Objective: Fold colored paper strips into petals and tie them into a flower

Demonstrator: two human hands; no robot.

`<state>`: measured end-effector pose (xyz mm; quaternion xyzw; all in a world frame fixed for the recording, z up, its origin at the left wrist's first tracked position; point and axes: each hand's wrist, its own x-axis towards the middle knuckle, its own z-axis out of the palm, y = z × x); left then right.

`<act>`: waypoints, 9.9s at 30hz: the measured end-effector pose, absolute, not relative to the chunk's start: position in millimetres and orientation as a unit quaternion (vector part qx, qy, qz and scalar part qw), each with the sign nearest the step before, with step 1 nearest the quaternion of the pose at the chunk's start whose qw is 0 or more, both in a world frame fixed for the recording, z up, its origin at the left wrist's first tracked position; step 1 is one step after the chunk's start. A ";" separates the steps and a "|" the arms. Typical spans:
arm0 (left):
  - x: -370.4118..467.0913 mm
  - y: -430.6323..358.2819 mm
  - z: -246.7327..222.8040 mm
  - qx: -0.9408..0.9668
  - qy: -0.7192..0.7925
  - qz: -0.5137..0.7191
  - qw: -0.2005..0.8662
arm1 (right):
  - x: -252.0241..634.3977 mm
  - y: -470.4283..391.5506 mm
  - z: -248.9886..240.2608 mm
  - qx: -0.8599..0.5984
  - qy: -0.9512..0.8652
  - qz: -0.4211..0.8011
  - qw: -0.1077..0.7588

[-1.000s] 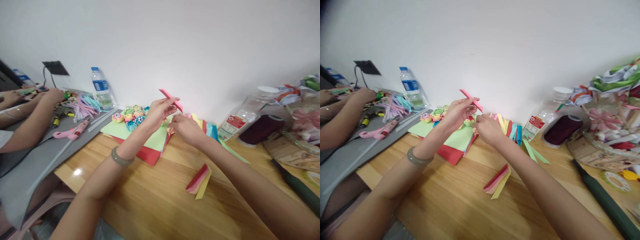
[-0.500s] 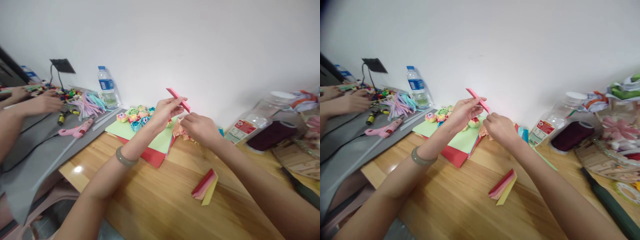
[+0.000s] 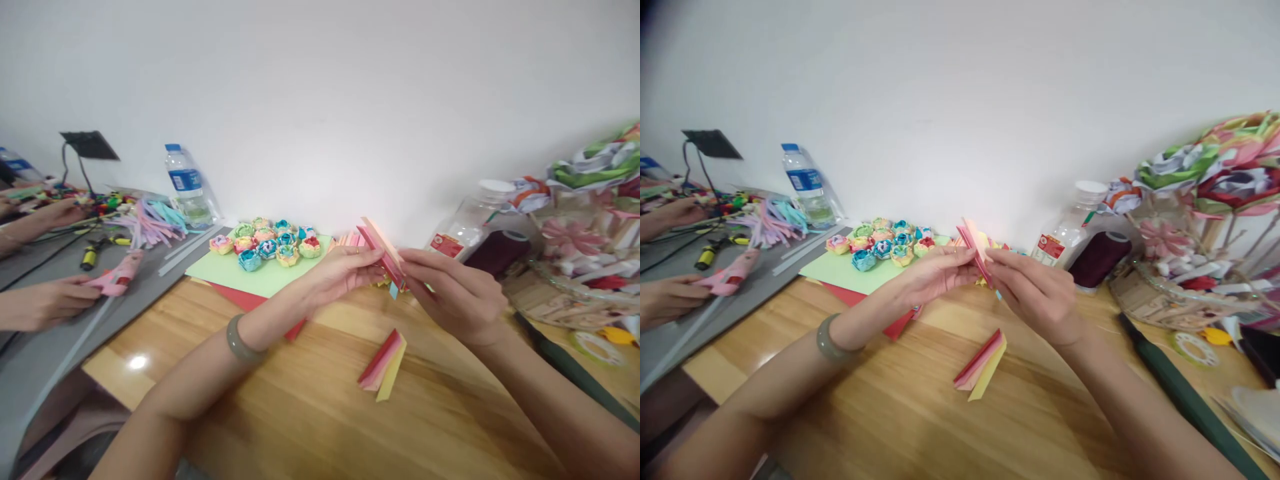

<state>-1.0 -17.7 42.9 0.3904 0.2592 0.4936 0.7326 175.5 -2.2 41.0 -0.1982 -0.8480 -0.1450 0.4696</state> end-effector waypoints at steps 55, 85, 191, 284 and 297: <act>-22.9 0.7 33.7 0.408 0.348 0.537 0.652 | 169.6 24.9 25.8 -0.507 -0.826 0.013 0.245; -2.3 -10.2 31.1 0.491 0.373 0.526 0.586 | 148.4 -3.4 44.1 -0.356 -0.861 0.164 0.324; 13.3 42.2 31.6 0.636 0.497 0.449 0.382 | 161.7 21.7 17.0 -0.521 -0.842 -0.117 0.080; -15.4 28.8 54.9 0.399 0.396 0.560 0.609 | 158.3 46.6 52.4 -0.547 -0.742 0.150 0.358; 6.9 23.0 39.6 0.397 0.301 0.579 0.645 | 141.5 19.6 50.4 -0.419 -0.807 0.096 0.406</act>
